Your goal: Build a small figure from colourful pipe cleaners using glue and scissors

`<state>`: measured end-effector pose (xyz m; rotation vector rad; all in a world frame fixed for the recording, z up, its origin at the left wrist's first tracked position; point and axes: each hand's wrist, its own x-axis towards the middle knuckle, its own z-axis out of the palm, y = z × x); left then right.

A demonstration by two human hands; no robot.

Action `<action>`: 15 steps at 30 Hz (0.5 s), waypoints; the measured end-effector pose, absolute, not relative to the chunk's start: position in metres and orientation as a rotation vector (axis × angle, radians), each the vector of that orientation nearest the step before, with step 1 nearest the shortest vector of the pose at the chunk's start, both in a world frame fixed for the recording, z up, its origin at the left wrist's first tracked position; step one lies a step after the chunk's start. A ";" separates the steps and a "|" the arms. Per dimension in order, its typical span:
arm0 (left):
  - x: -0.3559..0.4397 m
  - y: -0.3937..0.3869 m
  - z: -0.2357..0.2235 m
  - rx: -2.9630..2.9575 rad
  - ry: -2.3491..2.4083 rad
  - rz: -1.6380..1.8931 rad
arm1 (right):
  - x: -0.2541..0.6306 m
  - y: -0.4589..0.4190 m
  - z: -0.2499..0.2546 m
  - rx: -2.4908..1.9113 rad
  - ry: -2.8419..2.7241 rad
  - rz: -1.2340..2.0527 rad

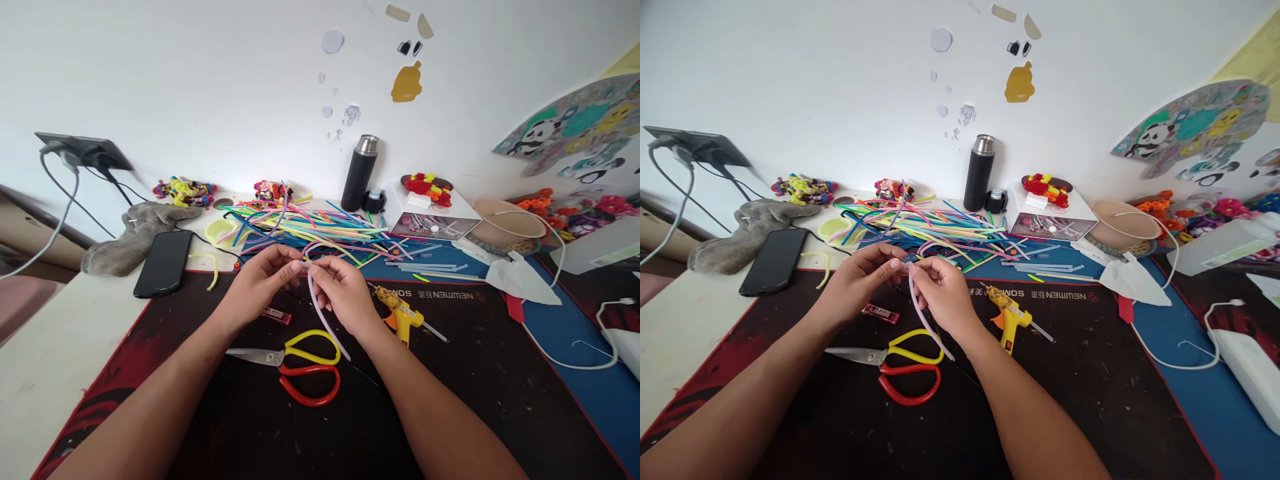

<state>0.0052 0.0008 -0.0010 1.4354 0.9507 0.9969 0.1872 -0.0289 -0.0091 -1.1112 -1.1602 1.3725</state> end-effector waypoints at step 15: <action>0.011 -0.005 0.003 1.325 0.742 0.653 | 0.189 -0.029 -0.010 -1.021 -1.104 1.315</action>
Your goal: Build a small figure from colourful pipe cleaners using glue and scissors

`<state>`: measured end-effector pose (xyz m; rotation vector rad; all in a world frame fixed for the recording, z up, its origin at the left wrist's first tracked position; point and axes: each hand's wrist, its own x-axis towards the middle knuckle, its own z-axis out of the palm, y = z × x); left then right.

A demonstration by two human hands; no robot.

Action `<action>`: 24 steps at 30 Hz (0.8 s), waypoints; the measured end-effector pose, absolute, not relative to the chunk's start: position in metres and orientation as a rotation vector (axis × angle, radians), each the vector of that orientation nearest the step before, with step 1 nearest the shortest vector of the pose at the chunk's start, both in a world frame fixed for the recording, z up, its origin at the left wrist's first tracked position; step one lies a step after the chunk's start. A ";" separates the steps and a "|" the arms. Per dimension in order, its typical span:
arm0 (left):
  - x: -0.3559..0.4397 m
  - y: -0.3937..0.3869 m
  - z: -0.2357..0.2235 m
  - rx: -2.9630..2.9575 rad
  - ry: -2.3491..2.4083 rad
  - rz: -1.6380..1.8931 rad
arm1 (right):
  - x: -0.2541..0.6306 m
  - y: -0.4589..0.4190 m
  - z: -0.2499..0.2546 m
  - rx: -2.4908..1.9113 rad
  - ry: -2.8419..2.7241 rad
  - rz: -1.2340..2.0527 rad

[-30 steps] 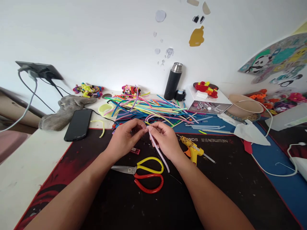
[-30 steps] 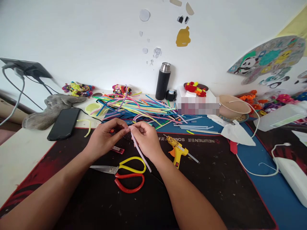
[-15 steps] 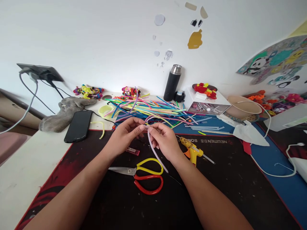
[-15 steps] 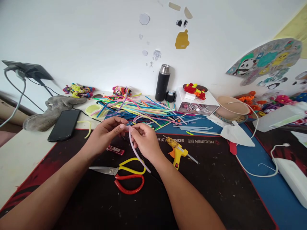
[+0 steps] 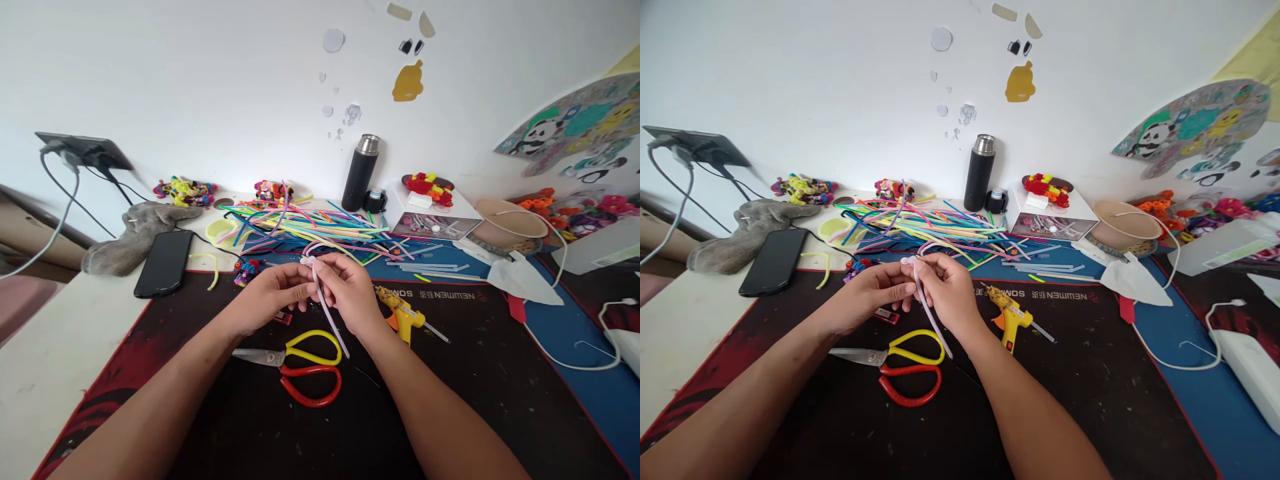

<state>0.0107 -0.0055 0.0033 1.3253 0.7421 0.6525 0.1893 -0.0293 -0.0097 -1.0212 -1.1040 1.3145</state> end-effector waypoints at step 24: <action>-0.011 0.005 0.019 1.101 0.940 1.331 | 0.188 -0.031 -0.008 -1.076 -1.112 1.298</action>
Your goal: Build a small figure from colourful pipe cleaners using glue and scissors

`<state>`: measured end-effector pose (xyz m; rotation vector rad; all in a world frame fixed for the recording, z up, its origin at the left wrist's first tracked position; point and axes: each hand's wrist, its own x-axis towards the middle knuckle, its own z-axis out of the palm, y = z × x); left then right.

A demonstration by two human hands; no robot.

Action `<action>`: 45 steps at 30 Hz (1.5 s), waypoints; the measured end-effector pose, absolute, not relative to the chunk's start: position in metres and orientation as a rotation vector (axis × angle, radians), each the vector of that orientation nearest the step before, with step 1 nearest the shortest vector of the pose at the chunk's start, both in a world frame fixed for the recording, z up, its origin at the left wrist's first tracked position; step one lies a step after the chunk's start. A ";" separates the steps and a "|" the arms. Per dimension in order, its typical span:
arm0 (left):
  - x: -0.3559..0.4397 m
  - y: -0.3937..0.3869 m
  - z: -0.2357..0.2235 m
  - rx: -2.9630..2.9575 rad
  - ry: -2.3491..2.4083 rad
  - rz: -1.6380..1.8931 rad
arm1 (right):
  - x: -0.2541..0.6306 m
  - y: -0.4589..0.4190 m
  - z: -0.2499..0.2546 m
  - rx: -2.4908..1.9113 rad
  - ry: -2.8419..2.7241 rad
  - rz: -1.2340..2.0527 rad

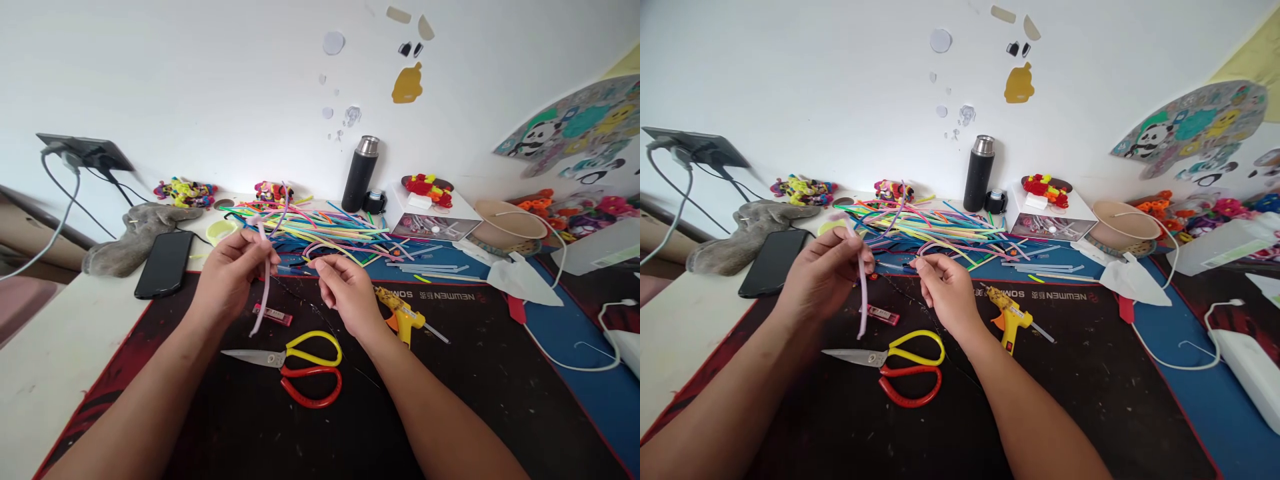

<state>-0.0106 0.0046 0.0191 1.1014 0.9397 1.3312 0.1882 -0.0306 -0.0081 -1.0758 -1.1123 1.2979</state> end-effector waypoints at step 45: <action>0.002 -0.007 0.007 1.733 1.152 1.050 | 0.186 -0.032 -0.013 -1.099 -1.281 1.265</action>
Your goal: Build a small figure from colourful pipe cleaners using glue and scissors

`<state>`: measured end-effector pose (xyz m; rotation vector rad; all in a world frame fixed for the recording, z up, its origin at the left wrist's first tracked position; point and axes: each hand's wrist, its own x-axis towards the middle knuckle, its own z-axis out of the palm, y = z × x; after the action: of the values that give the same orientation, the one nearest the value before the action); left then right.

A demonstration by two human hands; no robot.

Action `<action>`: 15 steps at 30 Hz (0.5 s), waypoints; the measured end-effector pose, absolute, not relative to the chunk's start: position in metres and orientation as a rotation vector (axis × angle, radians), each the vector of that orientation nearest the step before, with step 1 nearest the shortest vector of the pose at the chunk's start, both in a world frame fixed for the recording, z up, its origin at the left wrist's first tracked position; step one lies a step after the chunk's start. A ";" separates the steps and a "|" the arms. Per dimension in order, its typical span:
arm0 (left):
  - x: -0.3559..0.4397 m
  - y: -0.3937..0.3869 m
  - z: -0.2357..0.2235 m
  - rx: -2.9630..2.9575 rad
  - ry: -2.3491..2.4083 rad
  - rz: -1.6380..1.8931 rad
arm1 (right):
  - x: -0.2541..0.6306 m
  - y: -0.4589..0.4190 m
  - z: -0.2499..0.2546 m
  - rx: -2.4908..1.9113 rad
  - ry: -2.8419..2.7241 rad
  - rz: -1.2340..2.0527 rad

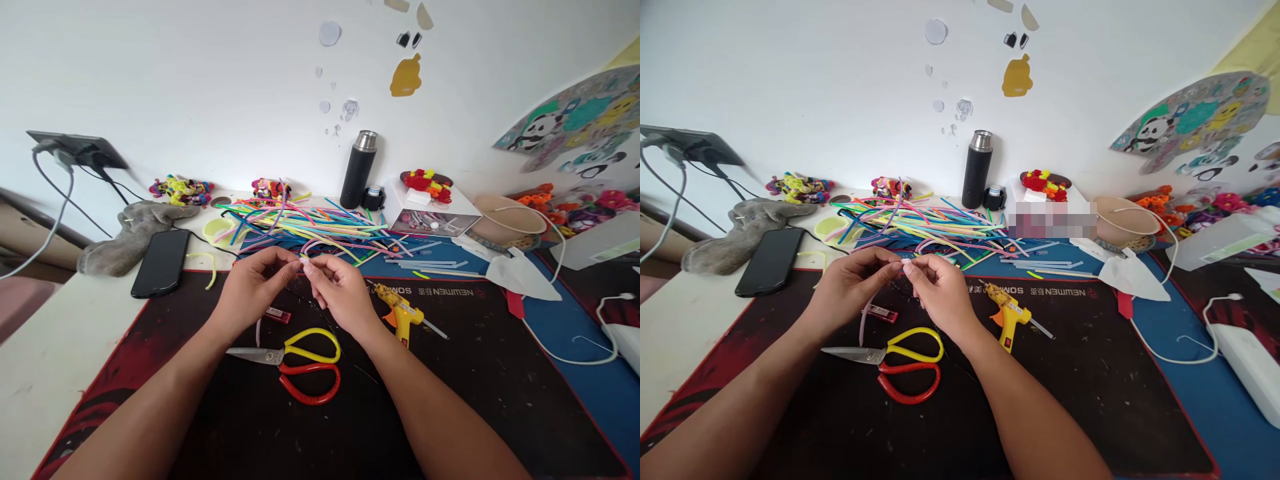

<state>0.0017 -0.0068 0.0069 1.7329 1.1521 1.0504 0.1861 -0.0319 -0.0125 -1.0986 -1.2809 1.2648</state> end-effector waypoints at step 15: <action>0.002 -0.007 0.020 1.047 0.908 1.086 | 0.186 -0.035 -0.005 -1.044 -1.213 1.291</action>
<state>0.0019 -0.0073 0.0196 1.0467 0.9080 1.0858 0.1865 -0.0352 -0.0050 -1.0441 -1.2132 1.2911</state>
